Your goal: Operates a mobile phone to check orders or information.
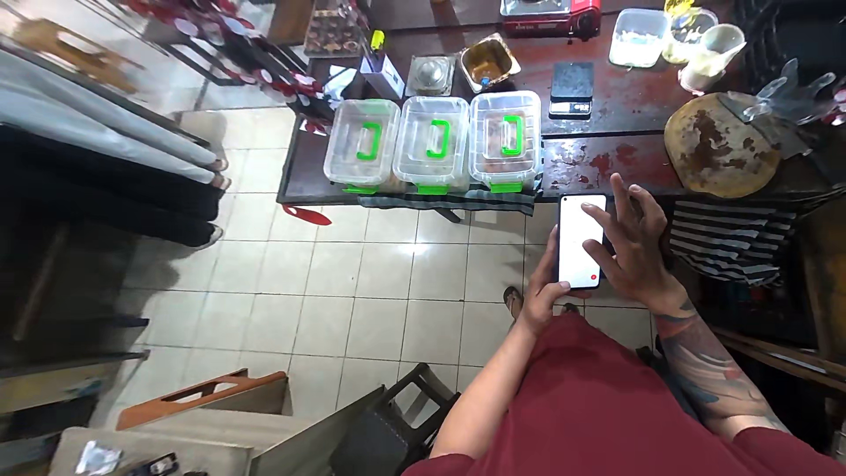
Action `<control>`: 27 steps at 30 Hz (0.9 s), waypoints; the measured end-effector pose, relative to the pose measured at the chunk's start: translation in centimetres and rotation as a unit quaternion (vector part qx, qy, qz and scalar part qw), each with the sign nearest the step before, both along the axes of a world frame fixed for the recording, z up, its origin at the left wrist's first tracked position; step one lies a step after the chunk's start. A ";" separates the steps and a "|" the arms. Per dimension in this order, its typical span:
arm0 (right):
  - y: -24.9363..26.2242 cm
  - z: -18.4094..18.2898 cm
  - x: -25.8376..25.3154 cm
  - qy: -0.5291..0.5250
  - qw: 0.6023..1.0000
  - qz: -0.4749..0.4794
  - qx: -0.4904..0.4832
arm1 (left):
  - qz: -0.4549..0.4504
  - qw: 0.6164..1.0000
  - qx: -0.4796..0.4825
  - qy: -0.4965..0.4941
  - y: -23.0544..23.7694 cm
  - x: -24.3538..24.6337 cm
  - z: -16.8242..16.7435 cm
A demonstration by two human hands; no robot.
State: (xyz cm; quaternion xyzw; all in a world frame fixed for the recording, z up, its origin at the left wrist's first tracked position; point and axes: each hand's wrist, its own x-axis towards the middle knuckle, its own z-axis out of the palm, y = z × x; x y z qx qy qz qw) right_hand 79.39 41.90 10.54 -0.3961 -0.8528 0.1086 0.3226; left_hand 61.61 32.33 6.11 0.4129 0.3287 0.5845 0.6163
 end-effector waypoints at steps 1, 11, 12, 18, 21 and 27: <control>0.1 0.1 0.0 -0.005 1.000 -0.002 0.000 | 0.000 1.000 0.003 0.001 0.0 0.0 0.0; -1.2 -1.9 1.7 0.094 0.995 0.015 -0.007 | 0.042 0.999 0.003 -0.008 -0.4 -0.1 -0.1; -1.5 -2.3 1.9 0.102 0.995 0.018 -0.003 | 0.046 0.999 0.004 -0.012 -0.4 -0.1 -0.2; -3.6 -3.8 2.9 0.119 0.990 0.069 0.007 | 0.064 0.998 0.004 -0.009 -0.8 -0.1 -0.3; -4.1 -4.3 2.9 0.116 0.990 0.081 0.017 | 0.068 0.998 0.009 -0.010 -0.8 0.0 -0.3; -4.3 -4.2 2.7 0.092 0.992 0.079 0.032 | 0.068 0.997 0.011 -0.016 -1.0 0.1 -0.3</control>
